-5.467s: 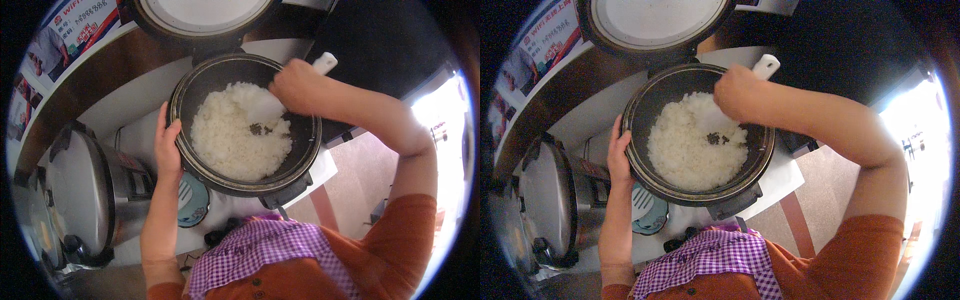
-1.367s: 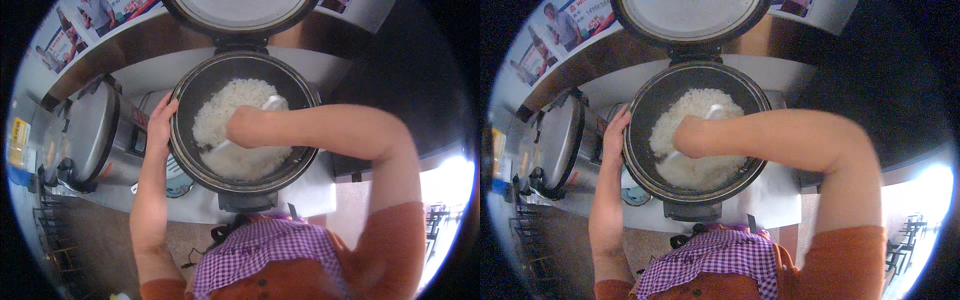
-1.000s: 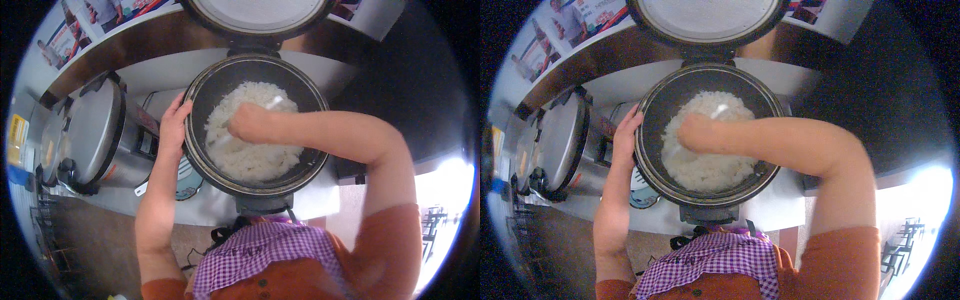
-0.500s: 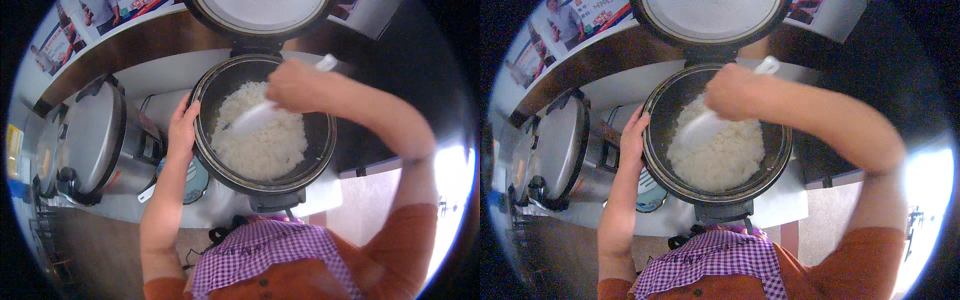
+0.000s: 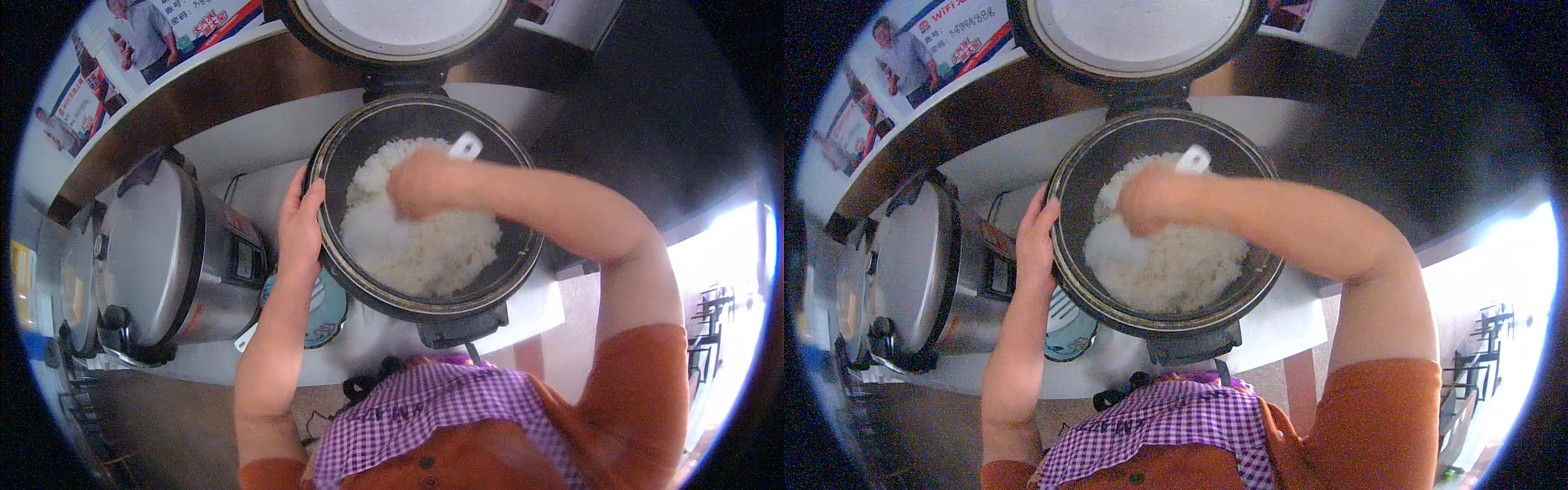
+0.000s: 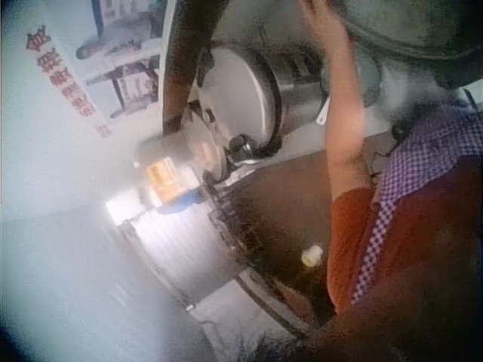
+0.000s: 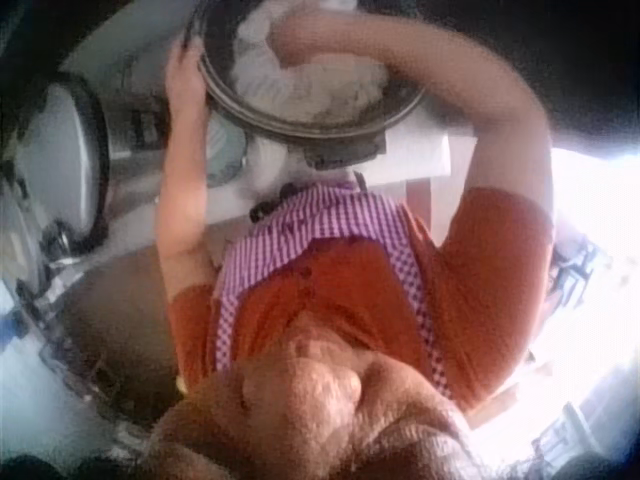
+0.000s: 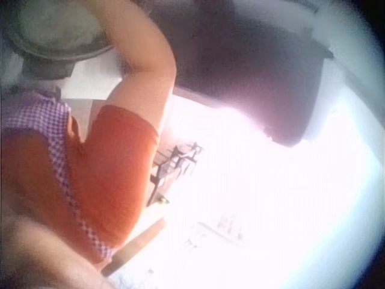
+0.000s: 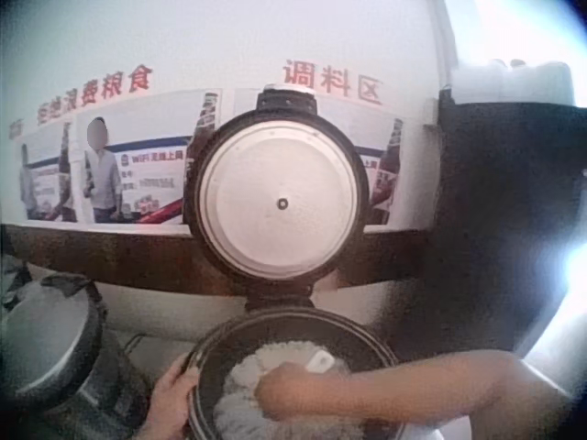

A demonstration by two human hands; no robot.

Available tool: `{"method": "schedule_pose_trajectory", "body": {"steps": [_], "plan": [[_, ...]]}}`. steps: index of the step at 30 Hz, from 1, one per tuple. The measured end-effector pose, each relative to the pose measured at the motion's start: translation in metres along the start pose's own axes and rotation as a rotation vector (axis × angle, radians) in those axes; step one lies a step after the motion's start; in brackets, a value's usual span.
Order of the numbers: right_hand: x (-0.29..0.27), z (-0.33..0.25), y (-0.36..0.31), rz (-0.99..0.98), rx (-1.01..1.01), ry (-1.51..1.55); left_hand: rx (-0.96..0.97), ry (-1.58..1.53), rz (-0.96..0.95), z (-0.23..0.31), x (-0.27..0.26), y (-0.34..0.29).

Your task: The person transfers cooked rice from a steamer into a rice cooker, then uses a rice paddle to fluff the rice. They also handle a pot of soup and a steamer basket in a commercial kitchen setting.

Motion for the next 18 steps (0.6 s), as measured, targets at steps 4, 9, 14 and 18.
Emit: {"method": "schedule_pose_trajectory", "body": {"steps": [4, 9, 14, 18], "plan": [[0.004, 0.081, 0.004, 0.272, 0.340, 0.086, -0.008, -0.046, -0.069, 0.000, 0.011, 0.003], [-0.009, 0.091, -0.064, 0.187, 0.287, -0.507, -0.031, -0.040, -0.024, 0.001, 0.005, -0.002], [0.031, 0.035, -0.101, -0.172, 0.216, -0.211, 0.051, -0.006, -0.100, -0.006, 0.002, 0.006], [-0.018, 0.045, -0.107, 0.029, 0.350, -0.062, 0.038, -0.034, -0.130, -0.001, 0.006, 0.003]]}}
Point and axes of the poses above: each hand's wrist, its own y-axis towards the middle knuckle, its own x-axis out of the palm, z = x × y, the point moved 5 cm from there along y, towards the middle knuckle, and after that the axes turned 6 degrees about x, right-handed, at the moved point
